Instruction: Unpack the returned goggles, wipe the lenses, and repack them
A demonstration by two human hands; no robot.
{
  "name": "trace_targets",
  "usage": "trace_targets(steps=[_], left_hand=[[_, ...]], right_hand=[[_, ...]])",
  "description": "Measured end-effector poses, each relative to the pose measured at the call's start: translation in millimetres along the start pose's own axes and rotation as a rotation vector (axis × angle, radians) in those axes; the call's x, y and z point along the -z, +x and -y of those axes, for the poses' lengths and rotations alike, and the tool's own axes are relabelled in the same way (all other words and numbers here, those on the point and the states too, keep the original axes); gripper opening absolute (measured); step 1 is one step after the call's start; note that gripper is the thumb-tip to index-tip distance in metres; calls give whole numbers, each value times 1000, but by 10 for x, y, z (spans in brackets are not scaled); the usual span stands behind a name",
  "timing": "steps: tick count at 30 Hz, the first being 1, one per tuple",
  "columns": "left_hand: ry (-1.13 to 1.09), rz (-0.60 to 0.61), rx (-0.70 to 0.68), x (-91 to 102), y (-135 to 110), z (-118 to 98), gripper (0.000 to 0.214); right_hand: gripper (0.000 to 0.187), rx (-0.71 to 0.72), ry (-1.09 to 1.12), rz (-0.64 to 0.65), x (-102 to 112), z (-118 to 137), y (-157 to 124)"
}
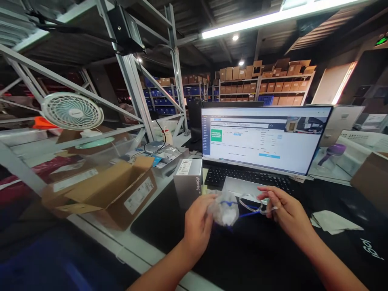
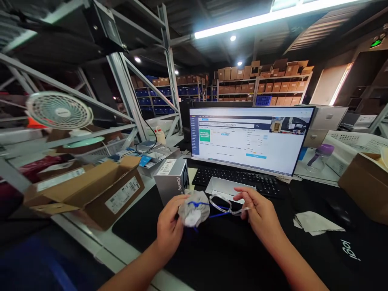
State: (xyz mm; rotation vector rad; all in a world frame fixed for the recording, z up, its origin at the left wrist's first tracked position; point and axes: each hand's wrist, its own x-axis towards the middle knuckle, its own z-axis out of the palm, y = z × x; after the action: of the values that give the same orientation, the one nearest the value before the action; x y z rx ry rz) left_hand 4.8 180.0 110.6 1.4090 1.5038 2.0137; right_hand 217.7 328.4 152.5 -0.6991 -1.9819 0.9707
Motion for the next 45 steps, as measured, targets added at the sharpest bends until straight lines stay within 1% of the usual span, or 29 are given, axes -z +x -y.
trace_targets(steps=[3,5,7,10,14,16,17,18,21,22,23,24,26,27,28,30,31,32,33,34,36,37,39,40,41,42,43,44,45], left_hand=[[277,-11,-50,24,70,10,17],[422,-38,-57,44,111,40,17],[522,-70,-65,77,144,70,17],[683,-85,-76,125,173,110,17],[825,19,-134,146,178,176,18],[838,57,-159,157,178,208,18],[839,60,-166,166,178,220,18],[831,58,-173,178,179,229,17],[774,37,-215,199,178,240,18],[752,27,-242,196,173,240,19],[737,19,-271,185,166,241,19],[731,12,-301,169,158,241,20],[742,22,-346,130,140,239,22],[755,35,-360,113,134,234,22],[774,42,-373,101,131,224,22],[811,44,-409,92,131,183,22],[824,36,-450,95,132,150,22],[832,27,-515,100,131,110,23],[837,17,-596,107,128,63,24],[837,10,-688,113,119,14,25],[839,9,-867,122,90,-74,26],[841,16,-934,128,71,-104,27],[841,28,-1010,152,37,-122,29],[848,33,-1014,170,26,-108,29],[864,38,-985,194,22,-84,28],[881,43,-925,220,25,-51,25],[893,50,-841,247,33,-16,23],[895,58,-746,273,44,19,22],[882,62,-654,296,56,50,21]], right_hand=[[38,-205,218,217,-17,-8,39],[38,-285,342,277,-23,52,29],[39,-300,412,257,-8,119,16],[41,-243,455,185,21,155,9],[44,-198,491,128,16,101,29],[44,-169,421,120,41,102,43],[43,-149,356,140,75,117,48],[42,-130,280,188,123,142,51],[37,-84,26,416,319,236,43],[36,-79,-49,469,381,262,37],[35,-80,-111,489,430,282,31],[34,-78,-160,474,465,296,27],[31,-37,-230,402,490,316,21],[29,8,-261,383,484,326,17],[27,61,-294,395,470,338,12],[23,148,-368,480,428,370,-10],[22,166,-412,511,401,387,-26],[21,167,-462,507,370,402,-45],[21,159,-518,456,335,412,-64],[21,146,-578,364,297,415,-81],[23,111,-662,129,229,391,-94],[24,94,-666,25,208,361,-86],[24,76,-597,-139,209,269,-34],[25,82,-544,-203,233,207,7],[25,98,-500,-252,269,136,56],[26,122,-470,-281,308,57,108],[27,149,-452,-283,343,-30,160],[28,172,-438,-248,366,-125,210],[28,190,-427,-180,371,-227,255]])
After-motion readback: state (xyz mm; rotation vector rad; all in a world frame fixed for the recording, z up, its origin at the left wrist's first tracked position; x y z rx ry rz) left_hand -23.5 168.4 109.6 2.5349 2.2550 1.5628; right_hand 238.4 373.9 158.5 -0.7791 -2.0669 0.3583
